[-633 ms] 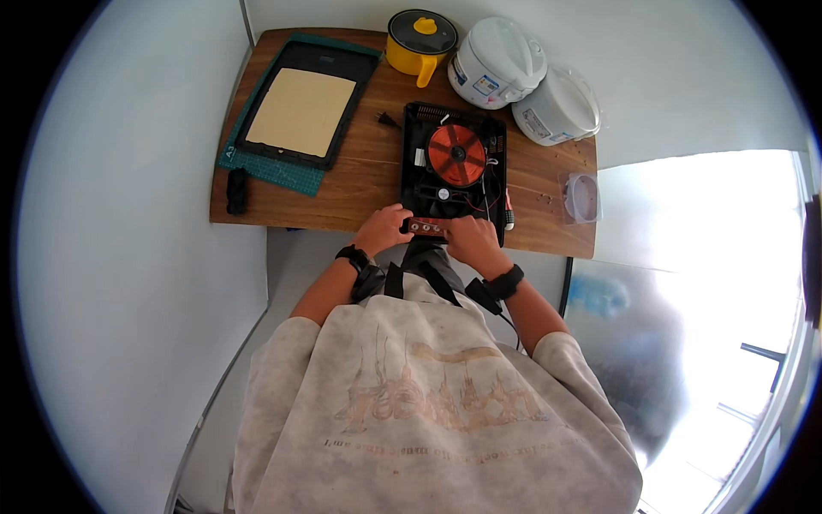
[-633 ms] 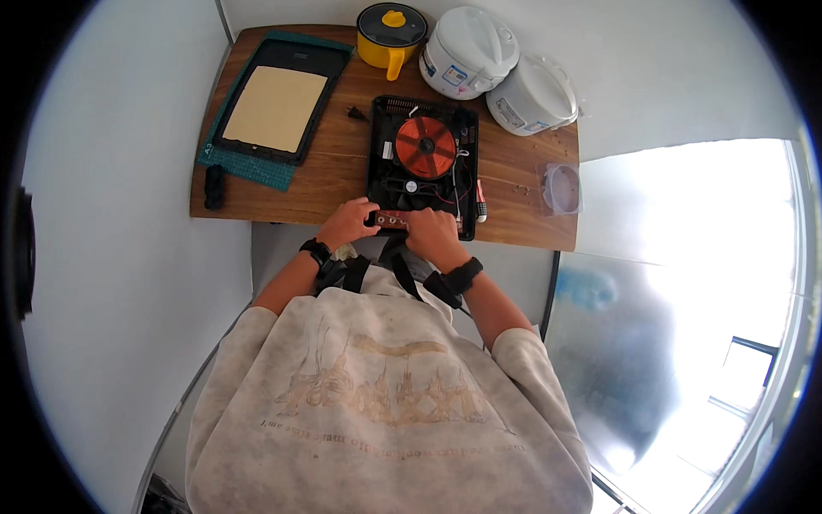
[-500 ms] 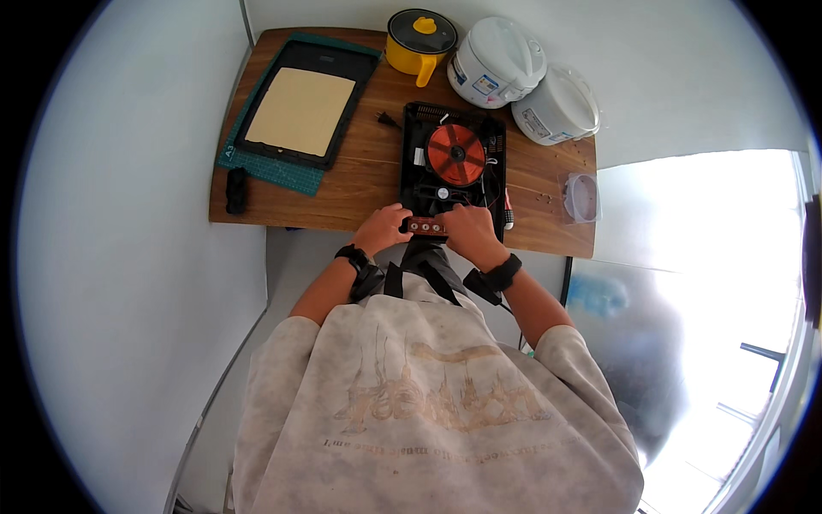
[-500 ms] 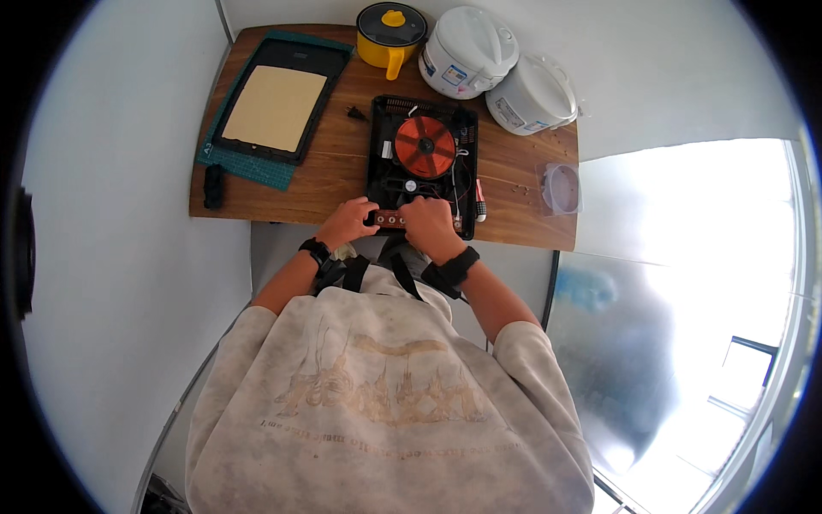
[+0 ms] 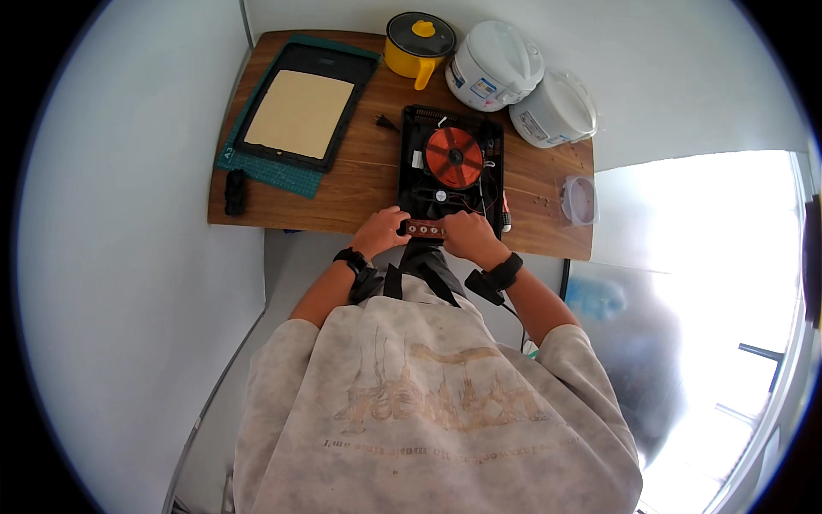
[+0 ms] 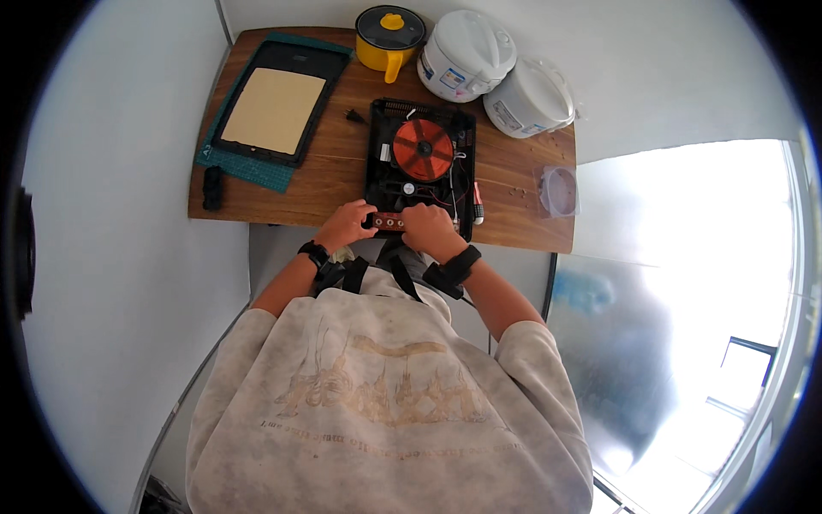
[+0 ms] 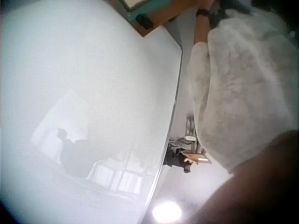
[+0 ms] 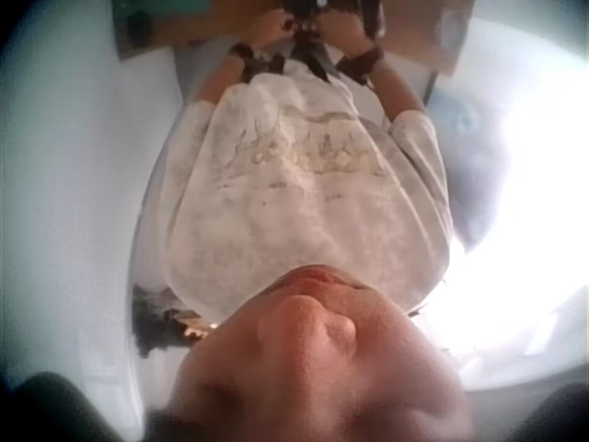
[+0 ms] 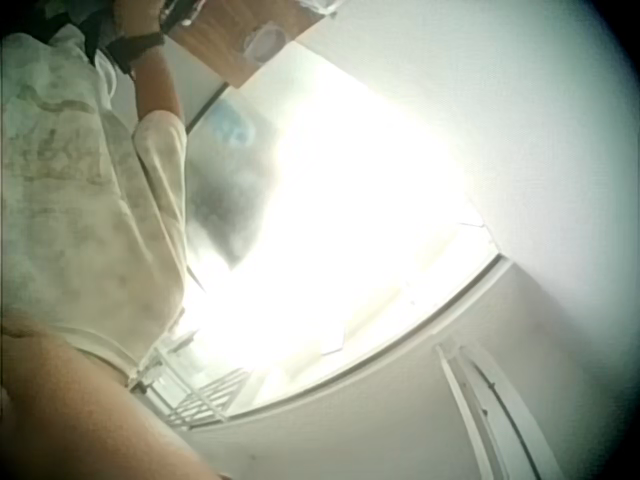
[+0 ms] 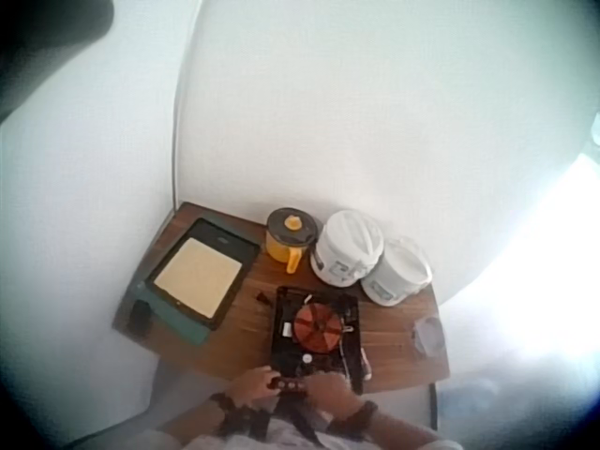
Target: The person solders wires to a circuit board using a soldering iron and solder. They then use a screwdriver to tighten screws on a red fan attached to the board.
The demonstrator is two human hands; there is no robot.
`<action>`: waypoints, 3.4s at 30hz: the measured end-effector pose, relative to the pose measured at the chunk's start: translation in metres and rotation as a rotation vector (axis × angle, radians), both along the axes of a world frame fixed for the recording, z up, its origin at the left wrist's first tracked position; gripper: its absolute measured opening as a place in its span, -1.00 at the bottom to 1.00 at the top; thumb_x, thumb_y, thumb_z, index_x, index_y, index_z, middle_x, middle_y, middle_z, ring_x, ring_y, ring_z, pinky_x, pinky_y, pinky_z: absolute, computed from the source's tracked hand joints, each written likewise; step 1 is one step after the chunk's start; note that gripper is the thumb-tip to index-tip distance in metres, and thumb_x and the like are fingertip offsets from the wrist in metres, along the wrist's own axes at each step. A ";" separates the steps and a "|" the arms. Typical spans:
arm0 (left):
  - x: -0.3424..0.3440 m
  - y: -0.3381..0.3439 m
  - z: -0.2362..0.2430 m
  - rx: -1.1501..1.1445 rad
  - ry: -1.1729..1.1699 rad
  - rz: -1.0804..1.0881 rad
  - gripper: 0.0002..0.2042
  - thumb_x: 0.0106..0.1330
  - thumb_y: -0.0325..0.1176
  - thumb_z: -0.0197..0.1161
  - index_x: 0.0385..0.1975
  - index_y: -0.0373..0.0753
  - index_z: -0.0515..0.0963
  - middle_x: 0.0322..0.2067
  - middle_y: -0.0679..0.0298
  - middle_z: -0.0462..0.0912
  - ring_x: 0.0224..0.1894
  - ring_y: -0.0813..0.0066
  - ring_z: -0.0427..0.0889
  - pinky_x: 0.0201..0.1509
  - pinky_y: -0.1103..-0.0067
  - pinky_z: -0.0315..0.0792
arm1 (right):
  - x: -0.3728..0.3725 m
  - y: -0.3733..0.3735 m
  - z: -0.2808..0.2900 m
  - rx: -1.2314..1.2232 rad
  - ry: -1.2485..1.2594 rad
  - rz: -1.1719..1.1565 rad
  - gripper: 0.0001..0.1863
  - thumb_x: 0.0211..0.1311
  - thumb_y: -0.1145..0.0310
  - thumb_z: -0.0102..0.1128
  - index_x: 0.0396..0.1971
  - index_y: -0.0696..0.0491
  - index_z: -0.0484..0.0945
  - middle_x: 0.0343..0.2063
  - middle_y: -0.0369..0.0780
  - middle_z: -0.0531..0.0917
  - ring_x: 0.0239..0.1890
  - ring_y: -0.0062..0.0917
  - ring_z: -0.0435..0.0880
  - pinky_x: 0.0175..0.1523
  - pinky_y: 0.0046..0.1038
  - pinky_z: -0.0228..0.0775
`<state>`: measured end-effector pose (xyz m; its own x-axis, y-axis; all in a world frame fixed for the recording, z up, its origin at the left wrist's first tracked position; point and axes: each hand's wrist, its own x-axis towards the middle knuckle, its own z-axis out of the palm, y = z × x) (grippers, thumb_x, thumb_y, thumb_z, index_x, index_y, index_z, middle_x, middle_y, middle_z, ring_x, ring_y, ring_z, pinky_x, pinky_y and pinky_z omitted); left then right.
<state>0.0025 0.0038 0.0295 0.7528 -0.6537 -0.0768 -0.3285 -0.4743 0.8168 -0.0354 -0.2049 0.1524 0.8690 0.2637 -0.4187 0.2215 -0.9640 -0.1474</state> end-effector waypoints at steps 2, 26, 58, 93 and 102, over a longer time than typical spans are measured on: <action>-0.001 0.000 0.005 -0.001 0.000 0.005 -0.62 0.06 -0.25 0.39 -0.14 -0.28 0.59 -0.24 0.07 0.54 -0.14 0.03 0.58 -0.07 0.26 0.49 | -0.001 0.001 -0.002 0.040 0.020 -0.074 -0.65 0.11 0.34 0.12 -0.10 -0.14 0.72 -0.41 -0.01 0.70 -0.32 -0.09 0.72 -0.10 -0.14 0.57; 0.001 -0.001 -0.001 0.012 -0.010 -0.030 -0.62 0.06 -0.26 0.40 -0.14 -0.29 0.57 -0.27 0.07 0.52 -0.18 0.03 0.57 -0.13 0.26 0.48 | -0.009 0.020 0.005 0.049 0.079 -0.126 -0.74 0.00 0.30 0.21 -0.37 0.16 0.66 -0.40 0.05 0.69 -0.29 -0.04 0.72 -0.15 -0.09 0.59; -0.021 -0.018 0.020 0.397 -0.145 0.065 -0.54 0.17 -0.22 0.38 0.08 -0.15 0.49 -0.16 0.18 0.53 -0.23 0.02 0.63 -0.21 0.26 0.57 | -0.026 -0.256 -0.131 0.140 -0.125 -0.630 -0.68 0.18 0.31 0.22 -0.10 0.05 0.41 -0.17 0.04 0.61 -0.12 0.05 0.62 -0.07 0.02 0.49; -0.033 -0.021 0.026 0.267 -0.063 0.215 -0.59 0.16 -0.27 0.37 0.04 -0.12 0.53 -0.12 0.27 0.57 -0.12 0.11 0.63 -0.13 0.30 0.56 | -0.006 -0.231 -0.049 0.326 0.181 -0.667 -0.59 0.08 0.10 0.24 -0.25 0.15 0.56 -0.45 0.07 0.69 -0.31 0.00 0.70 -0.15 -0.06 0.52; -0.027 -0.024 0.022 0.266 -0.030 0.207 -0.59 0.15 -0.28 0.39 0.03 -0.12 0.53 -0.12 0.25 0.57 -0.09 0.11 0.62 -0.10 0.31 0.54 | 0.001 -0.235 0.005 0.335 -0.099 -0.782 -0.60 0.16 0.12 0.24 -0.19 0.15 0.52 -0.53 -0.02 0.69 -0.44 -0.17 0.71 -0.29 -0.21 0.52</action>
